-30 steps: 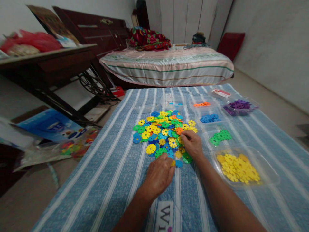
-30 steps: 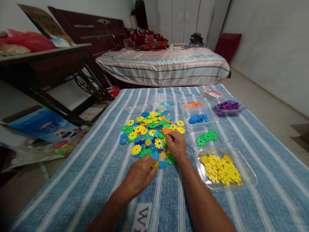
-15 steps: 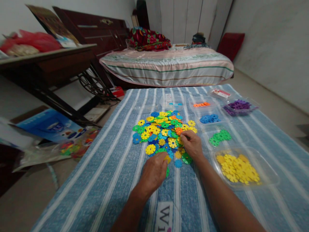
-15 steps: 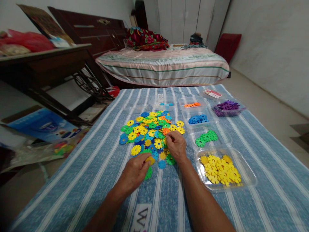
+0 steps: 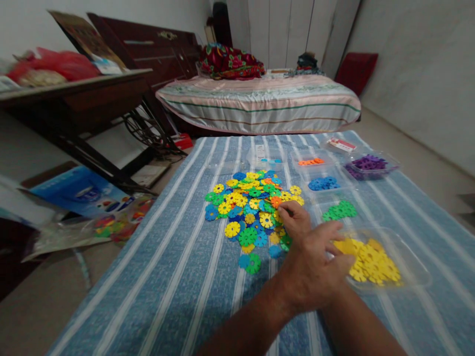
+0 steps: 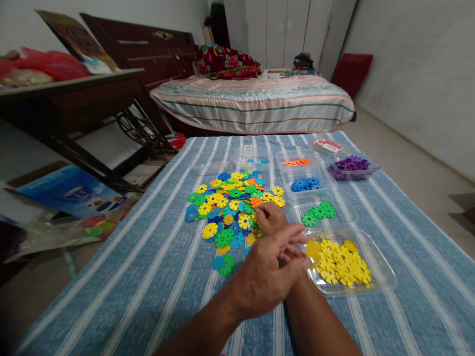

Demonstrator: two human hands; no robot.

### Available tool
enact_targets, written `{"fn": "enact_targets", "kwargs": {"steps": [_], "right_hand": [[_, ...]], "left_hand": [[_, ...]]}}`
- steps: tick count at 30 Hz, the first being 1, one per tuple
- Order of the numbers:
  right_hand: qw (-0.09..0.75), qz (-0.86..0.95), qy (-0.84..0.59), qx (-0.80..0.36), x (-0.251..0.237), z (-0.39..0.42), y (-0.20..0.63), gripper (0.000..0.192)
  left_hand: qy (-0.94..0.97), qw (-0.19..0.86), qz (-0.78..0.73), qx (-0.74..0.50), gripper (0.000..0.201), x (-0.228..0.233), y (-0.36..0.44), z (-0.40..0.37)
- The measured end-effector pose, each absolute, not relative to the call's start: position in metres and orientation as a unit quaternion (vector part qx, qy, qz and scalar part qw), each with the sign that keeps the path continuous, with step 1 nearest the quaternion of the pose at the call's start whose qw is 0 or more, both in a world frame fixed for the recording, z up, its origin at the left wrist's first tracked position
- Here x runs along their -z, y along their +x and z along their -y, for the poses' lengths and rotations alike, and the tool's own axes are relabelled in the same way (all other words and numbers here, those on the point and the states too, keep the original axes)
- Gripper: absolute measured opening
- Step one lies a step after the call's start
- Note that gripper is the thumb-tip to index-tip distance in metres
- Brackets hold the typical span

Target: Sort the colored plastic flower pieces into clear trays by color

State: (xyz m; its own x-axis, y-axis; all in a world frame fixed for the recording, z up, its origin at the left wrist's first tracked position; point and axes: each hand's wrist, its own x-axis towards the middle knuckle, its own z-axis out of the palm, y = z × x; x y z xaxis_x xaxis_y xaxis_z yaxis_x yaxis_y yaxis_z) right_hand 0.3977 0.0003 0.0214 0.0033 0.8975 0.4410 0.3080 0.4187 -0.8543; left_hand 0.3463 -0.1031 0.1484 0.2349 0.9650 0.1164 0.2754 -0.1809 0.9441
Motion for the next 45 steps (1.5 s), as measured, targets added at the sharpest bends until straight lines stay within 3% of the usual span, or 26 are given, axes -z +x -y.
{"fn": "enact_targets", "kwargs": {"steps": [2,5,9,16,24,30,38,45], "right_hand": [[0.535,0.648,-0.465,-0.279,-0.021,-0.001,0.397,0.016],[0.534,0.646,-0.462,-0.29,-0.023,0.0,0.396,0.019],[0.529,0.648,-0.471,-0.282,-0.029,0.003,0.396,0.017],[0.529,0.649,-0.473,-0.274,-0.032,0.004,0.396,0.018],[0.523,0.65,-0.476,-0.278,-0.03,0.006,0.398,0.017],[0.52,0.652,-0.477,-0.275,-0.03,0.007,0.398,0.017],[0.519,0.65,-0.482,-0.276,-0.034,0.008,0.397,0.018],[0.522,0.649,-0.481,-0.276,-0.034,0.008,0.397,0.018]], "left_hand": [[0.674,0.405,-0.471,-0.399,0.039,-0.147,0.352,0.102],[0.705,0.315,-0.526,-0.356,0.015,-0.133,0.335,0.098],[0.695,0.237,-0.613,-0.293,0.021,-0.11,0.288,0.095],[0.592,0.205,-0.751,-0.209,0.023,-0.098,0.21,0.114],[0.603,0.178,-0.777,-0.037,0.016,-0.104,0.215,0.123],[0.592,0.154,-0.79,-0.032,0.02,-0.099,0.229,0.118],[0.591,0.16,-0.788,-0.069,0.01,-0.097,0.228,0.117],[0.556,0.207,-0.792,-0.144,0.009,-0.089,0.221,0.118]]}}
